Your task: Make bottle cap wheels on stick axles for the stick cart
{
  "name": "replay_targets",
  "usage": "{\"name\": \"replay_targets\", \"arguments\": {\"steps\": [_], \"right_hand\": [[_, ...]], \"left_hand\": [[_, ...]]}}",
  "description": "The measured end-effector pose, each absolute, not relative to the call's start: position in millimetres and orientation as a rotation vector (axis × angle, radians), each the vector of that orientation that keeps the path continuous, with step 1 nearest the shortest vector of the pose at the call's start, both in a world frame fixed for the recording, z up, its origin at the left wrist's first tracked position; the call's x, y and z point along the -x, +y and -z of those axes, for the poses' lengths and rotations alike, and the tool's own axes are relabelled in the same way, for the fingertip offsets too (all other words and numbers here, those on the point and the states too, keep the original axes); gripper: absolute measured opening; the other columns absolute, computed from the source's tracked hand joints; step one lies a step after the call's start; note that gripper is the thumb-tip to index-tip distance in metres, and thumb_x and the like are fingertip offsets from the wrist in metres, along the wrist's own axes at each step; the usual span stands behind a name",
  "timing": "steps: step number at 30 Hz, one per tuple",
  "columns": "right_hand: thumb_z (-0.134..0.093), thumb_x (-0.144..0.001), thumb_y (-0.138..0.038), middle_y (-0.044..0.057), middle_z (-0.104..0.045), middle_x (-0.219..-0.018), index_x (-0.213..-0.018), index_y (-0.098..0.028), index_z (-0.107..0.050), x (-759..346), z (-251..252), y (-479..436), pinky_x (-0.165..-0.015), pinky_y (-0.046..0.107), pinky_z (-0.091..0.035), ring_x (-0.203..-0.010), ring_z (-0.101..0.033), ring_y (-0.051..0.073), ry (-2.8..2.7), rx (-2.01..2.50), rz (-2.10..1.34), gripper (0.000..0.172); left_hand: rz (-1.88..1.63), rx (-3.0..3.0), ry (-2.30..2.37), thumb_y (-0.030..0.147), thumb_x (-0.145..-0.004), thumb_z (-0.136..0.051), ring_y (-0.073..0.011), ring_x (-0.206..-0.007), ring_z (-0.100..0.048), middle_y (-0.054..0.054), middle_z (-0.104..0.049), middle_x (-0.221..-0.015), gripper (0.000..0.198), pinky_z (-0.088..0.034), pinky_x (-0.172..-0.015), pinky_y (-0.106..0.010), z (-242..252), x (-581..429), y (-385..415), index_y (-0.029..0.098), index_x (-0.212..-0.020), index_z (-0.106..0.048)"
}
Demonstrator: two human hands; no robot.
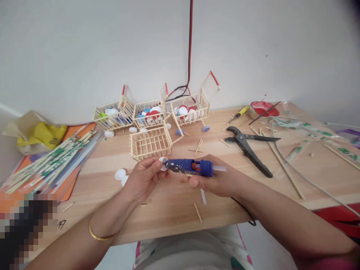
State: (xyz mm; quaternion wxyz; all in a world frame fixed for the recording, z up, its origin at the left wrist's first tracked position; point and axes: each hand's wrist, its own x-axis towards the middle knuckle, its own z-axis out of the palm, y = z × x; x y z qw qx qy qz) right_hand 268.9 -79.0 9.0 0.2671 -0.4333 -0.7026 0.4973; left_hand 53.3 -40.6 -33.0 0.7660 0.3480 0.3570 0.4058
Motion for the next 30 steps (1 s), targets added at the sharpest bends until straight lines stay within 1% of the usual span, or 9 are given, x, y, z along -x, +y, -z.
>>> {"name": "replay_targets", "arguments": {"steps": [4,7,10,12,15,18,21,25,30], "right_hand": [[-0.053,-0.076,-0.068,-0.001,-0.051,-0.060,-0.077,-0.015,-0.063,-267.6,-7.9,-79.5,-0.052,0.021,-0.035,-0.060,-0.048,0.011,-1.874,1.191,-1.357,0.054],[-0.053,-0.075,-0.069,-0.001,-0.052,-0.059,-0.070,-0.014,-0.060,-266.2,-7.2,-79.9,-0.049,0.020,-0.034,-0.055,-0.046,0.009,-1.828,1.206,-1.399,0.056],[-0.054,-0.074,-0.070,-0.002,-0.050,-0.052,-0.065,-0.013,-0.058,-264.9,-8.0,-80.4,-0.045,0.019,-0.033,-0.049,-0.045,0.008,-1.770,1.230,-1.455,0.058],[-0.055,-0.074,-0.069,-0.003,-0.048,-0.049,-0.065,-0.013,-0.059,-264.3,-8.1,-80.7,-0.043,0.018,-0.033,-0.046,-0.044,0.007,-1.741,1.233,-1.481,0.057],[-0.055,-0.077,-0.065,-0.002,-0.051,-0.052,-0.067,-0.013,-0.061,-263.8,-6.0,-80.7,-0.043,0.017,-0.033,-0.046,-0.045,0.006,-1.714,1.190,-1.518,0.053],[-0.053,-0.081,-0.062,-0.001,-0.054,-0.056,-0.067,-0.013,-0.061,-264.0,-2.3,-80.3,-0.042,0.016,-0.032,-0.046,-0.044,0.005,-1.700,1.118,-1.556,0.051],[-0.050,-0.082,-0.061,-0.001,-0.053,-0.057,-0.066,-0.014,-0.060,-264.3,0.2,-80.3,-0.040,0.016,-0.030,-0.046,-0.043,0.005,-1.693,1.091,-1.590,0.052],[-0.048,-0.081,-0.065,0.000,-0.055,-0.061,-0.068,-0.014,-0.058,-264.3,3.4,-81.3,-0.042,0.016,-0.032,-0.047,-0.044,0.005,-1.669,1.122,-1.631,0.054],[-0.043,-0.076,-0.075,0.001,-0.055,-0.062,-0.069,-0.014,-0.057,-262.8,8.5,-81.5,-0.042,0.018,-0.032,-0.048,-0.045,0.007,-1.607,1.183,-1.704,0.063]], "left_hand": [[-0.904,-0.762,0.771,0.032,-0.063,-0.081,-0.0080,-0.057,-0.056,-0.003,-0.067,-0.070,0.029,-0.050,-0.058,-0.021,33.5,-53.6,-40.5,0.012,-0.083,-0.074],[-0.923,-0.780,0.774,0.029,-0.063,-0.082,-0.0080,-0.058,-0.057,-0.004,-0.069,-0.075,0.026,-0.050,-0.058,-0.021,36.8,-53.0,-39.6,0.013,-0.083,-0.075],[-0.945,-0.804,0.786,0.028,-0.064,-0.081,-0.0095,-0.062,-0.060,-0.005,-0.070,-0.078,0.024,-0.051,-0.060,-0.022,39.8,-52.3,-39.1,0.014,-0.084,-0.075],[-0.960,-0.816,0.792,0.027,-0.063,-0.081,-0.0107,-0.065,-0.061,-0.005,-0.071,-0.080,0.024,-0.051,-0.061,-0.023,40.4,-52.1,-39.3,0.015,-0.083,-0.075],[-0.981,-0.853,0.801,0.027,-0.062,-0.082,-0.0119,-0.066,-0.061,-0.006,-0.072,-0.083,0.025,-0.051,-0.062,-0.024,39.5,-51.9,-40.0,0.016,-0.083,-0.075],[-1.004,-0.910,0.805,0.026,-0.062,-0.082,-0.0113,-0.064,-0.061,-0.005,-0.072,-0.079,0.025,-0.050,-0.062,-0.023,38.3,-51.2,-40.5,0.016,-0.085,-0.075],[-1.003,-0.939,0.804,0.027,-0.062,-0.082,-0.0111,-0.063,-0.061,-0.004,-0.072,-0.076,0.026,-0.050,-0.063,-0.023,37.7,-50.5,-40.4,0.017,-0.085,-0.075],[-1.009,-0.946,0.819,0.028,-0.061,-0.082,-0.0126,-0.065,-0.062,-0.004,-0.072,-0.078,0.027,-0.050,-0.064,-0.025,36.7,-50.2,-40.2,0.018,-0.085,-0.075],[-1.027,-1.010,0.874,0.025,-0.060,-0.082,-0.0131,-0.068,-0.062,-0.003,-0.072,-0.078,0.028,-0.050,-0.069,-0.026,32.6,-50.2,-42.2,0.018,-0.086,-0.074]]}}
